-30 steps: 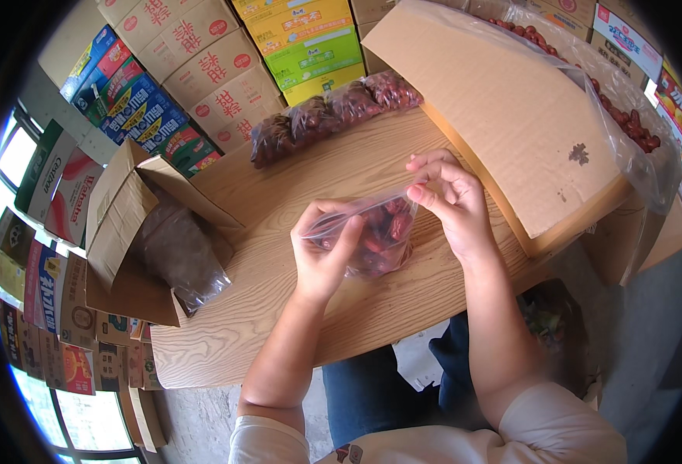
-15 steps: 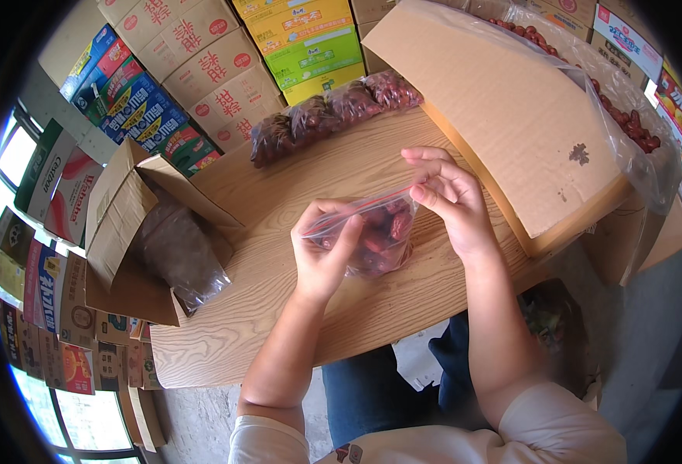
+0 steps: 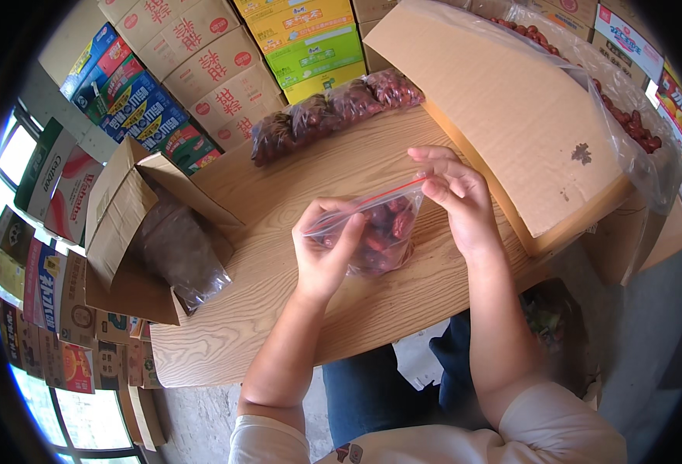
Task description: The person repeatedly scoops dried red dates from a large bag into small clear plastic bags, seals each bag, and places it on the table. The process is repeated multiple times in a consistent sequence.
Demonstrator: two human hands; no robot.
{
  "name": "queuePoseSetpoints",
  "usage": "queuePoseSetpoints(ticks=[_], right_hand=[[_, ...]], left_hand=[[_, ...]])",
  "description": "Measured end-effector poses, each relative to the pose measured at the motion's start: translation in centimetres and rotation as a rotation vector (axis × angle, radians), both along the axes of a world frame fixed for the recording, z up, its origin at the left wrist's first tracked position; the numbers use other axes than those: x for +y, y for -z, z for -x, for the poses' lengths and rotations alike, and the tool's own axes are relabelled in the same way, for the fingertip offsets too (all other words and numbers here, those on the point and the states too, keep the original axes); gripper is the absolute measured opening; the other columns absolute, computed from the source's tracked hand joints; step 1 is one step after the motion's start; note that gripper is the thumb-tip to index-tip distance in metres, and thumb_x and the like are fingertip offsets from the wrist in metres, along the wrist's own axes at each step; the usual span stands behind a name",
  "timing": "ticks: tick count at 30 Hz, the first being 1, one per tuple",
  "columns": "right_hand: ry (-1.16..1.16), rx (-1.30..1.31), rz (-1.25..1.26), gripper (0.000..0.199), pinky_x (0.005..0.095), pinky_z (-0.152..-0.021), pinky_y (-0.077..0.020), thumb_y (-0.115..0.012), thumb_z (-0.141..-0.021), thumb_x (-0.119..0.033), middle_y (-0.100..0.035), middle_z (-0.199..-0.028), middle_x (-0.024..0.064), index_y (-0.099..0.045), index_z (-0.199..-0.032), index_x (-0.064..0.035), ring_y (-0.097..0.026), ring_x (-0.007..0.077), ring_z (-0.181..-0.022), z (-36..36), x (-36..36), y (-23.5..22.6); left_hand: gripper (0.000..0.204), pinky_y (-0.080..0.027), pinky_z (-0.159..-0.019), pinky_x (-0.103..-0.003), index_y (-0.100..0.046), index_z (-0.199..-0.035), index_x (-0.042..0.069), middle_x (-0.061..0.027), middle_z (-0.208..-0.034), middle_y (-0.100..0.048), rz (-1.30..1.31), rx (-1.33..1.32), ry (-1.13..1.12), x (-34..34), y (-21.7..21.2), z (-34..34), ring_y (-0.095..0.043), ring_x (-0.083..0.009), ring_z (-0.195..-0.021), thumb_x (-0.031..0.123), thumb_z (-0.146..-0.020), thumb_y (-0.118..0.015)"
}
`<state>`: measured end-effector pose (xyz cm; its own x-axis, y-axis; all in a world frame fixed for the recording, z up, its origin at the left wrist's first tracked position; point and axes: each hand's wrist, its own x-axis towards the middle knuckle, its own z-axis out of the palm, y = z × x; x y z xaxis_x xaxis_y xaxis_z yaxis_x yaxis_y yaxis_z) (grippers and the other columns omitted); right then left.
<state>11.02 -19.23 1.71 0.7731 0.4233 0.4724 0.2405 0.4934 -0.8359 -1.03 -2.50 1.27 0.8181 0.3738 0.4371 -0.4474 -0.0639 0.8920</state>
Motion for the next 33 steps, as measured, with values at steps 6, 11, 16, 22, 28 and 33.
queuePoseSetpoints(ticks=[6, 11, 16, 22, 28, 33], right_hand=[[-0.023, -0.035, 0.078, 0.018, 0.0334, -0.096, -0.0423, -0.078, -0.077, -0.010, -0.061, -0.119, 0.0085, -0.067, -0.090, -0.0020, -0.055, 0.0146, -0.107, 0.3, 0.1, 0.0], [0.008, -0.158, 0.073, 0.016, 0.0348, -0.099, -0.0394, -0.076, -0.079, -0.010, -0.059, -0.121, 0.0092, -0.065, -0.087, -0.0034, -0.056, 0.0174, -0.108, -0.4, 0.2, 0.8], [-0.032, -0.081, 0.128, 0.013, 0.0370, -0.101, -0.0374, -0.076, -0.079, -0.011, -0.058, -0.123, 0.0109, -0.065, -0.083, -0.0053, -0.055, 0.0189, -0.113, 0.7, 0.4, -0.5], [0.027, -0.294, 0.146, 0.015, 0.0382, -0.101, -0.0371, -0.078, -0.077, -0.015, -0.056, -0.126, 0.0106, -0.067, -0.083, -0.0073, -0.052, 0.0199, -0.117, 0.0, 0.8, 0.6], [0.010, -0.186, 0.115, 0.014, 0.0389, -0.102, -0.0360, -0.078, -0.076, -0.015, -0.056, -0.126, 0.0096, -0.067, -0.080, -0.0077, -0.049, 0.0211, -0.119, 1.1, 1.1, -0.2], [-0.013, -0.196, 0.127, 0.017, 0.0415, -0.106, -0.0321, -0.080, -0.074, -0.018, -0.055, -0.129, 0.0093, -0.066, -0.079, -0.0085, -0.046, 0.0238, -0.124, 1.0, 1.5, 0.4]], left_hand=[[0.008, -0.050, -0.080, -0.026, -0.061, -0.094, -0.001, -0.0096, -0.097, -0.069, -0.016, 0.024, 0.006, 0.2, 0.1, 0.0, -0.063, -0.0111, -0.086, 0.002, -0.089, -0.065], [0.013, -0.050, -0.070, -0.023, -0.058, -0.093, 0.000, -0.0082, -0.091, -0.067, -0.054, -0.044, -0.022, -0.3, -0.2, -0.4, -0.061, -0.0103, -0.076, 0.009, -0.090, -0.067], [0.014, -0.051, -0.074, -0.025, -0.058, -0.094, -0.001, -0.0102, -0.094, -0.067, -0.053, -0.005, -0.004, 0.0, 0.1, -0.1, -0.062, -0.0116, -0.080, 0.009, -0.090, -0.067], [0.014, -0.053, -0.076, -0.027, -0.058, -0.095, -0.002, -0.0132, -0.098, -0.068, -0.070, -0.043, 0.009, -0.2, 0.0, -0.2, -0.063, -0.0130, -0.083, 0.009, -0.090, -0.066], [0.014, -0.052, -0.079, -0.028, -0.058, -0.095, -0.002, -0.0134, -0.098, -0.068, -0.067, -0.015, 0.010, 0.0, 0.1, 0.0, -0.063, -0.0141, -0.086, 0.008, -0.089, -0.066], [0.013, -0.052, -0.080, -0.029, -0.058, -0.094, -0.001, -0.0133, -0.098, -0.068, -0.081, -0.018, 0.010, -0.1, 0.1, -0.1, -0.063, -0.0148, -0.087, 0.007, -0.089, -0.066]])
